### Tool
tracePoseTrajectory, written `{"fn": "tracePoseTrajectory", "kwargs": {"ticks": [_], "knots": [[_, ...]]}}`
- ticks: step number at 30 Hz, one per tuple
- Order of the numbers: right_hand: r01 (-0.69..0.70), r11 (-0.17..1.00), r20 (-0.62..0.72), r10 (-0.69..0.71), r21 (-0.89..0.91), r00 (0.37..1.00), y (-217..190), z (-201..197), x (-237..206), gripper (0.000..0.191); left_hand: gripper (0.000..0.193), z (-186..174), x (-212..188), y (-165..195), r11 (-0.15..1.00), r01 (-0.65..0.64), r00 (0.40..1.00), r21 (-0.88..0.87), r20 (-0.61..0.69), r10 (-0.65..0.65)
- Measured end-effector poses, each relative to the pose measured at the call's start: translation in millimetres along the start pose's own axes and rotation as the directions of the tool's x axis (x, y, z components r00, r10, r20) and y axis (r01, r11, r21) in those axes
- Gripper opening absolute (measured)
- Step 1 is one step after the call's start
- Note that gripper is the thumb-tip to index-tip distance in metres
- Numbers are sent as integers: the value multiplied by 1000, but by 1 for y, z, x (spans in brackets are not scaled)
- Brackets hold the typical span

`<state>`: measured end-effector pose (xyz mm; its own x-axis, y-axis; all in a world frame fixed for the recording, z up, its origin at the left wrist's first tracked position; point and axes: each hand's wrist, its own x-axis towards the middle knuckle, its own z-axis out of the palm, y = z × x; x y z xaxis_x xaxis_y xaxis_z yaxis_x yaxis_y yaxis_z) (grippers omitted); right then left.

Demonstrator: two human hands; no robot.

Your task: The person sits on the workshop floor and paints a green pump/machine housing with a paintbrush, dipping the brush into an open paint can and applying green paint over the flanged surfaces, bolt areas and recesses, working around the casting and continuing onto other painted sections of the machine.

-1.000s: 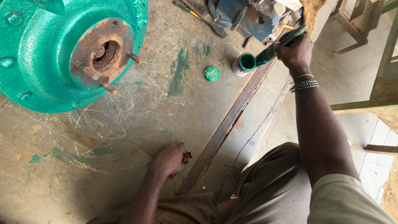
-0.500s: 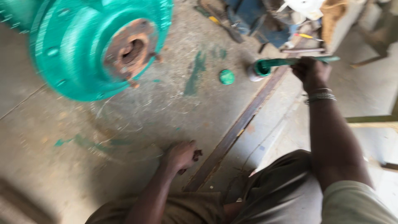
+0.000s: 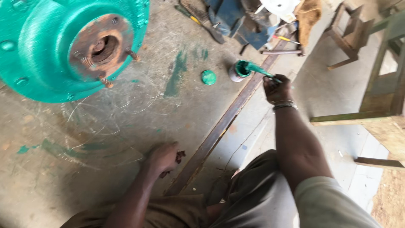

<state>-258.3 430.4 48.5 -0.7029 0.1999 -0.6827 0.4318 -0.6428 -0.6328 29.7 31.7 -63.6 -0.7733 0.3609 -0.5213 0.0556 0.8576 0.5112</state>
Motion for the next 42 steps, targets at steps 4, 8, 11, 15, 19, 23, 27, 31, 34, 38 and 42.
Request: {"fn": "tracePoseTrajectory", "kwargs": {"ticks": [4, 8, 11, 15, 19, 23, 27, 31, 34, 38, 42], "knots": [[-28, 1000, -63, 28, -7, 998, 9, 17, -16, 28, 48, -1, -4, 0, 999, 16, 999, -30, -27, -17], [-58, 998, -60, 58, 6, 997, 13, 21, -22, 27, 52, 0, -3, 5, 999, 42, 999, -23, -16, -42], [-73, 997, -89, 75, 19, 993, 13, 18, -19, 26, 53, 1, 0, 7, 998, 49, 999, -43, -7, -50], [-108, 989, -57, 114, 104, 992, 14, 15, -12, 29, 52, 0, -1, 7, 995, 71, 997, -64, -4, -71], [-135, 970, -19, 142, 200, 990, 15, 18, -5, 31, 52, -2, -1, 9, 998, 42, 999, -55, -26, -43], [-43, 939, 165, -15, 341, 986, 8, 42, -3, 27, 46, 3, 7, 10, 996, 22, 999, -82, -37, -25], [63, 952, 831, -291, 298, 473, 6, 100, -20, 15, 32, 17, 0, -3, 990, -5, 999, -141, -46, -2], [272, 935, 559, -355, 228, 750, 54, 176, -74, 23, 41, 10, -13, 6, 999, -7, 989, -49, -150, -1], [475, 866, 808, -389, 157, 442, 129, 215, -123, 20, 44, -20, -32, 15, 1000, -13, 986, -12, -167, 11], [726, 649, 755, -589, 228, 289, 244, 223, -176, 17, 43, -62, -96, -4, 988, 135, 980, -70, -137, -144], [963, 178, 782, -621, 201, -48, 285, 225, -193, 11, 41, -97, -130, -24, 947, 279, 920, -158, -237, -311]]}}
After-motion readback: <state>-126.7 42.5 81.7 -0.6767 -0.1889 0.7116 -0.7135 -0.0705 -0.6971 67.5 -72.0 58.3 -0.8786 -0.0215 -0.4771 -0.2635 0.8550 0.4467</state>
